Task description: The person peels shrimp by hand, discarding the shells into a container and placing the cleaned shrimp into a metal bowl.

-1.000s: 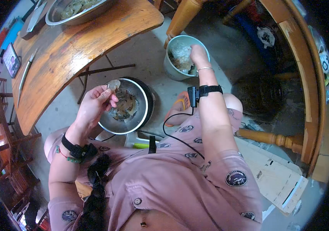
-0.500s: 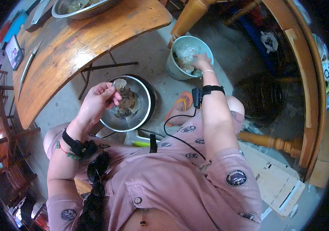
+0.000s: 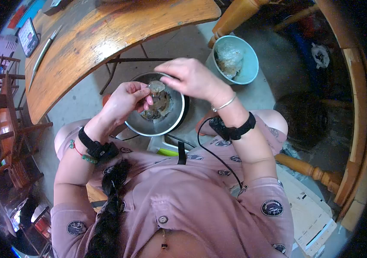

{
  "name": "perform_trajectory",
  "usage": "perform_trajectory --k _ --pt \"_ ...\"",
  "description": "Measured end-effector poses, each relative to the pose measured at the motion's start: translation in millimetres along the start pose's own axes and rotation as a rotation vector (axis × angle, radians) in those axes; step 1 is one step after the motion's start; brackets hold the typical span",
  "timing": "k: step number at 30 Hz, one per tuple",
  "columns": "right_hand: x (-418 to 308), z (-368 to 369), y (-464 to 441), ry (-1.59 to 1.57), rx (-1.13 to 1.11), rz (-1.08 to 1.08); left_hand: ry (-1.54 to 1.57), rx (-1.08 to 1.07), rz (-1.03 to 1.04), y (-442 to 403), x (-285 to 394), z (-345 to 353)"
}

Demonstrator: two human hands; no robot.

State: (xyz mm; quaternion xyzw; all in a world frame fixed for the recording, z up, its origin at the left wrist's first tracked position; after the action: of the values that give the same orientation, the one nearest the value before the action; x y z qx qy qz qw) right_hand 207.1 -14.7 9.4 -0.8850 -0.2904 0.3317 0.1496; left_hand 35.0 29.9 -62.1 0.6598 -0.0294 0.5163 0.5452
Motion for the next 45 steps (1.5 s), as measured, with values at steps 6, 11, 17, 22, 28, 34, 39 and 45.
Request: perform_trajectory --k 6,11,17,22,28,34,39,45 --pt "-16.0 30.5 -0.2 0.048 -0.064 -0.093 -0.190 0.007 0.059 -0.6 2.2 0.3" --pt "-17.2 36.5 1.9 0.092 -0.085 -0.093 -0.263 0.011 0.104 1.1 0.6 1.0" --pt "-21.2 42.8 5.4 0.125 -0.070 -0.097 -0.260 -0.027 0.070 -1.8 -3.2 1.9" --pt "-22.6 44.9 5.3 0.132 -0.093 -0.086 -0.336 0.012 0.089 0.8 -2.0 3.1" --pt "-11.3 45.1 4.3 -0.031 -0.011 -0.050 -0.671 0.039 0.510 4.6 9.1 9.8" --pt "-8.7 34.7 2.4 -0.122 0.045 0.040 -0.118 0.016 0.070 6.8 4.6 6.8" --pt "-11.3 22.4 -5.6 -0.156 -0.026 0.206 0.042 -0.015 0.078 9.4 12.5 4.2" --pt "-15.2 26.5 -6.2 -0.078 0.006 0.153 0.027 0.004 0.122 8.6 10.6 4.1"
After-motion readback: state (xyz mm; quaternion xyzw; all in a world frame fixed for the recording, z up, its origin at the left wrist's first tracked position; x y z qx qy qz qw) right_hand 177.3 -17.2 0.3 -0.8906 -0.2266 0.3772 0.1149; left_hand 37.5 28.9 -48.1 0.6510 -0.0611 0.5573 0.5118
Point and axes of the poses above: each hand's wrist, its own y-axis away from the middle knuckle, its own z-axis out of the palm, x = y × z, the point moved 5 cm from there along -y, towards the middle knuckle, and after that the axes turned 9 degrees about -z, right-handed, at the moved point
